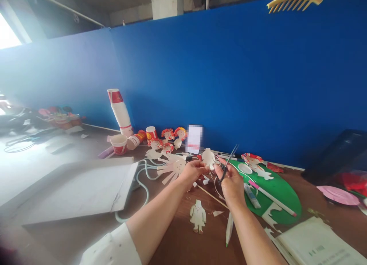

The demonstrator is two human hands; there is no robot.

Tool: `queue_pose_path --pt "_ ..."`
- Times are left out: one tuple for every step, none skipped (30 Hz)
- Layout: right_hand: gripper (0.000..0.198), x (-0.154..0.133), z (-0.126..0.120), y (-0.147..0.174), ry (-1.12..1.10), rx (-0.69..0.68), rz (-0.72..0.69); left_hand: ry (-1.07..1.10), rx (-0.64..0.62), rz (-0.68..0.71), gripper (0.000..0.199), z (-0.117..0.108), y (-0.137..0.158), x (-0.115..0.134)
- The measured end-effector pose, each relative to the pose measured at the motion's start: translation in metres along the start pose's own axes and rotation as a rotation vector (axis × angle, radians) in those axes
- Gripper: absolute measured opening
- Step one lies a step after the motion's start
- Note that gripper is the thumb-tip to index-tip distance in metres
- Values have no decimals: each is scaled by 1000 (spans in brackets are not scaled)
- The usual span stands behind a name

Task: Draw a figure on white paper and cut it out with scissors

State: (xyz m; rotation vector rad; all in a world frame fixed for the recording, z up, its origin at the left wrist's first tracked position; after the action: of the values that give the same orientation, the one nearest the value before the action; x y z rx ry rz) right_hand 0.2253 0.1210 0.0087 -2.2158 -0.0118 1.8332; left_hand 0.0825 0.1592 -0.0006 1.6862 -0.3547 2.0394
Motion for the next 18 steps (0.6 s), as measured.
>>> queue_pose_path --pt "54 1 1 0 -6 -15 1 7 11 2 28 0 0 0" --pt "54 2 3 0 -20 -35 -1 11 18 5 28 0 -1 -1" --pt "54 2 4 -1 -40 -53 -4 15 22 11 28 0 -1 -2" --pt "53 2 5 0 -57 -62 -5 23 23 20 27 1 -2 -2" --pt "52 2 6 0 -62 -61 -3 33 21 29 26 1 -2 -3" --pt "51 2 5 0 -57 -50 -1 47 15 34 25 2 -3 -4" --pt "50 2 5 0 -46 -40 -4 64 7 37 24 3 -3 -4" --pt "49 2 4 0 -36 -32 -9 84 -4 38 23 4 -3 -4" --pt "49 2 4 0 -29 -25 -16 107 -16 36 23 5 -3 -5" --pt "49 2 3 -1 -23 -22 -21 131 -29 32 23 6 -3 -5" --pt "49 3 2 -1 -18 -20 -24 156 -41 26 23 7 -3 -5" --pt "50 4 2 -1 -11 -19 -25 181 -51 21 23 7 -3 -6" --pt "51 5 1 -1 -1 -15 -26 204 -59 17 24 8 -3 -7" --pt "51 5 0 -2 9 -10 -28 225 -63 15 25 8 -3 -7" --pt "52 6 0 -2 18 -6 -32 243 -67 13 26 8 -3 -8" --pt "52 7 -1 -2 24 -2 -37 256 -70 12 27 8 -4 -9" --pt "52 7 -1 -2 27 1 -42 266 -73 11 29 8 -4 -9" --pt "52 7 -1 -2 26 4 -47 273 -74 10 30 8 -4 -10"
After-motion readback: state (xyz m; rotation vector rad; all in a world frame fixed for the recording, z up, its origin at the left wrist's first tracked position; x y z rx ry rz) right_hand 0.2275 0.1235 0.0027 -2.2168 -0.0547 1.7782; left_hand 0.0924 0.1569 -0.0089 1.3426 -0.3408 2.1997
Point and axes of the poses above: each hand's wrist, its own y-axis away from the middle knuckle, its own z-axis out of the palm, x = y × z, the point moved 6 cm from there along -y, towards the middle knuckle, and after that the axes turned 15 degrees about -x, right-handed, at the moved point
